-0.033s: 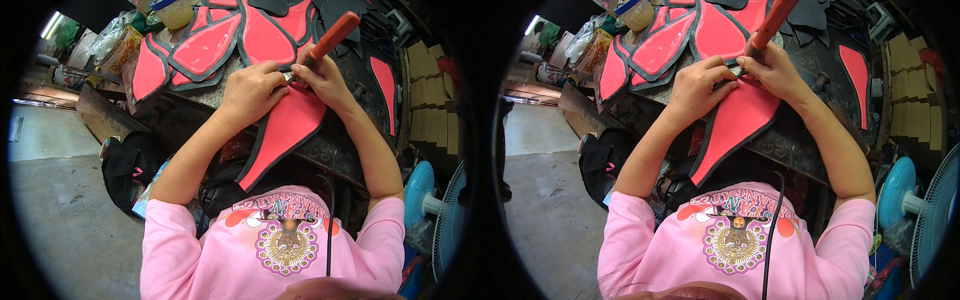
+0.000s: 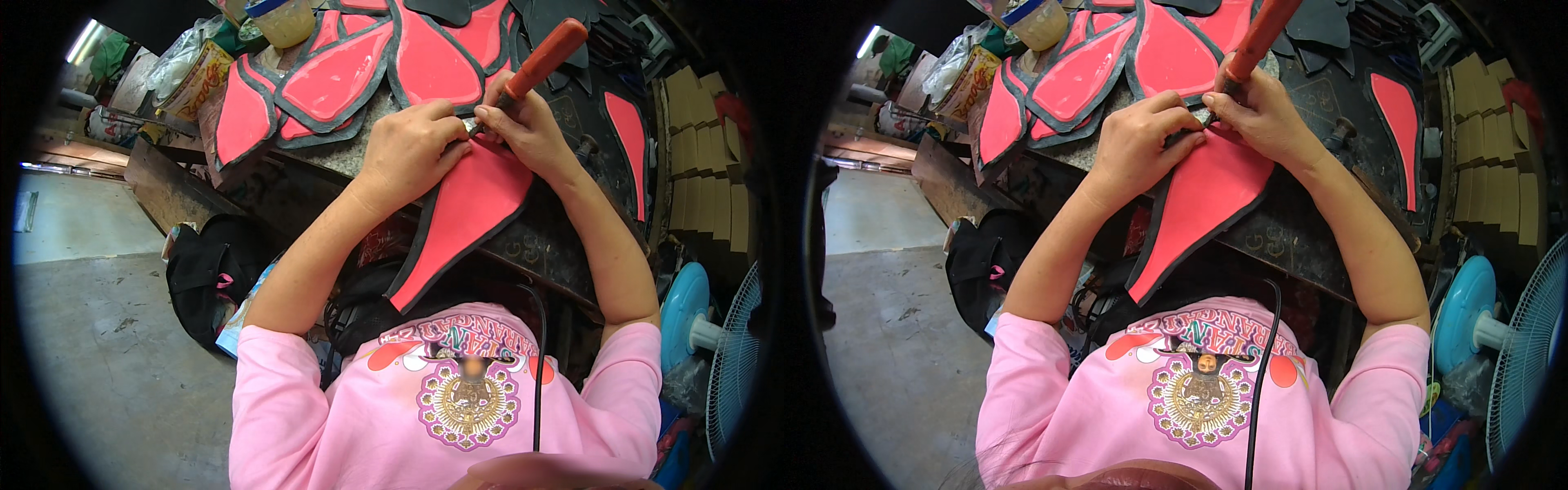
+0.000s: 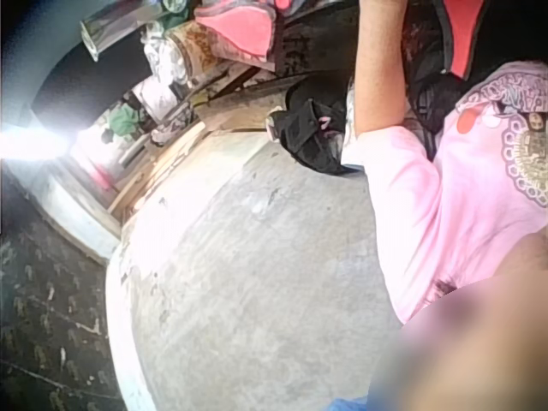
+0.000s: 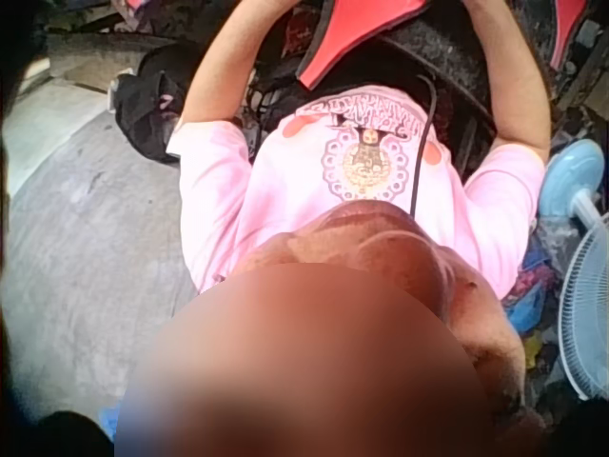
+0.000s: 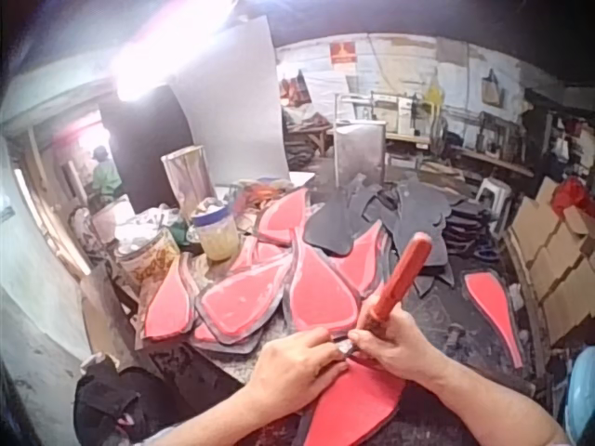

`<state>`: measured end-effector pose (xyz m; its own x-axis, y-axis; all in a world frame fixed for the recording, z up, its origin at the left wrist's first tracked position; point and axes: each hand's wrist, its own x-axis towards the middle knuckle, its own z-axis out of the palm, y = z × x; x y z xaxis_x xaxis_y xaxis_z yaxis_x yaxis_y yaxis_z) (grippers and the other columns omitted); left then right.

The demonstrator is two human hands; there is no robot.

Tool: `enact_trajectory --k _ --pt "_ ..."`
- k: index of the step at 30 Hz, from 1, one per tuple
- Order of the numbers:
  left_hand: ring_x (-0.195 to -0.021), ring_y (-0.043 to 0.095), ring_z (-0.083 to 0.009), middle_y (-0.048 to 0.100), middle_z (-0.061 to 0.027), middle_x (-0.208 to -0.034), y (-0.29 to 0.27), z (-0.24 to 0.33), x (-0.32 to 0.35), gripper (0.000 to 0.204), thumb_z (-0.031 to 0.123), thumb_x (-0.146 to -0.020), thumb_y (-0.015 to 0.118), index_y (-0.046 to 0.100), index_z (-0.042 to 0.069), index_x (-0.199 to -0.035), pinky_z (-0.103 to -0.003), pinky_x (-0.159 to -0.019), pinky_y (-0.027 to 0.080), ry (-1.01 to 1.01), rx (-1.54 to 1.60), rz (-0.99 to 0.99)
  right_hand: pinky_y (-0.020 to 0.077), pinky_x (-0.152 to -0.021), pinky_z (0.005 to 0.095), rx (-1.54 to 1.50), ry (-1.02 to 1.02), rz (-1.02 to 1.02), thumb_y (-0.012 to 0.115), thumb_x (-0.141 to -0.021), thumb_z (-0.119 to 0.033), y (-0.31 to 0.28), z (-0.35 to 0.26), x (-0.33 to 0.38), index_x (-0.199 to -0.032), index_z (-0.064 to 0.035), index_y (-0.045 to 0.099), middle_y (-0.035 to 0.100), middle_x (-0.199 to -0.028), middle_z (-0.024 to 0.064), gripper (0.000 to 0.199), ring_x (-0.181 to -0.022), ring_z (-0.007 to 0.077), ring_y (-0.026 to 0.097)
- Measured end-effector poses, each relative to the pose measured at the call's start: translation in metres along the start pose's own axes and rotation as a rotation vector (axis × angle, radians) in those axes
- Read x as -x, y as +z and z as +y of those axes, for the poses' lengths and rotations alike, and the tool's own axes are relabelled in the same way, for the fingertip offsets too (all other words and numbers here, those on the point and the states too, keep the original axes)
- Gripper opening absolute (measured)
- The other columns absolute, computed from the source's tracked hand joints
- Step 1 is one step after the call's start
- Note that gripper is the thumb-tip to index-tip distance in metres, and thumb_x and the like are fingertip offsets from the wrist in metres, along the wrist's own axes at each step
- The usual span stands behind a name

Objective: The person trims the edges of pink and black material pieces using a red utility knife. They repeatedly align the pieces, cut along the edges, and inspect the trimmed results on a cluttered workbench.

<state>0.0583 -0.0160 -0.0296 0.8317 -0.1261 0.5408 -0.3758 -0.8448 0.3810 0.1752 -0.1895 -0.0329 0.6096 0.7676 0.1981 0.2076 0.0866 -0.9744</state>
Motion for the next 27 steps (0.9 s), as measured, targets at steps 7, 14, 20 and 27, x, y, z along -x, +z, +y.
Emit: enact_trajectory --k 7,14,20,27 --pt "-0.071 0.066 -0.023 0.062 -0.0034 -0.083 0.0 0.001 -0.001 0.014 0.018 -0.079 0.077 0.07 0.01 -0.087 -0.034 -0.063 0.052 -0.02 0.014 -0.008 0.045 -0.059 0.0202 0.008 0.165 0.054 0.065 -0.096 -0.014 -0.002 -0.007 -0.002 -0.092 -0.0088 0.054 0.058 -0.076 -0.0023 0.012 -0.065 0.0049 0.056" --pt "-0.071 0.066 -0.0217 0.063 -0.0031 -0.085 0.002 -0.002 -0.005 0.016 0.021 -0.08 0.076 0.07 0.011 -0.09 -0.033 -0.062 0.052 -0.008 -0.05 0.004 0.0439 -0.058 0.0211 0.265 -0.035 0.213 0.071 -0.093 -0.016 -0.043 -0.026 -0.002 -0.103 -0.0038 0.059 0.054 -0.074 -0.0043 0.02 -0.066 0.0027 0.052" --pt "-0.07 0.066 -0.0214 0.063 -0.0036 -0.087 0.004 0.001 -0.005 0.014 0.019 -0.081 0.074 0.07 0.011 -0.091 -0.033 -0.063 0.052 -0.051 -0.076 -0.018 0.0511 -0.074 0.0368 0.892 0.059 0.388 0.072 -0.089 -0.028 -0.086 -0.019 -0.006 -0.113 -0.0045 0.064 0.071 -0.093 0.0093 0.035 -0.084 0.0228 0.067" --pt "-0.069 0.066 -0.0223 0.064 -0.004 -0.088 0.004 -0.001 -0.006 0.011 0.015 -0.082 0.072 0.07 0.01 -0.092 -0.033 -0.062 0.052 -0.032 -0.08 -0.007 0.0518 -0.077 0.047 1.291 0.299 0.313 0.07 -0.088 -0.033 -0.084 -0.026 0.0 -0.101 -0.0085 0.063 0.072 -0.096 0.0128 0.029 -0.095 0.0356 0.068"
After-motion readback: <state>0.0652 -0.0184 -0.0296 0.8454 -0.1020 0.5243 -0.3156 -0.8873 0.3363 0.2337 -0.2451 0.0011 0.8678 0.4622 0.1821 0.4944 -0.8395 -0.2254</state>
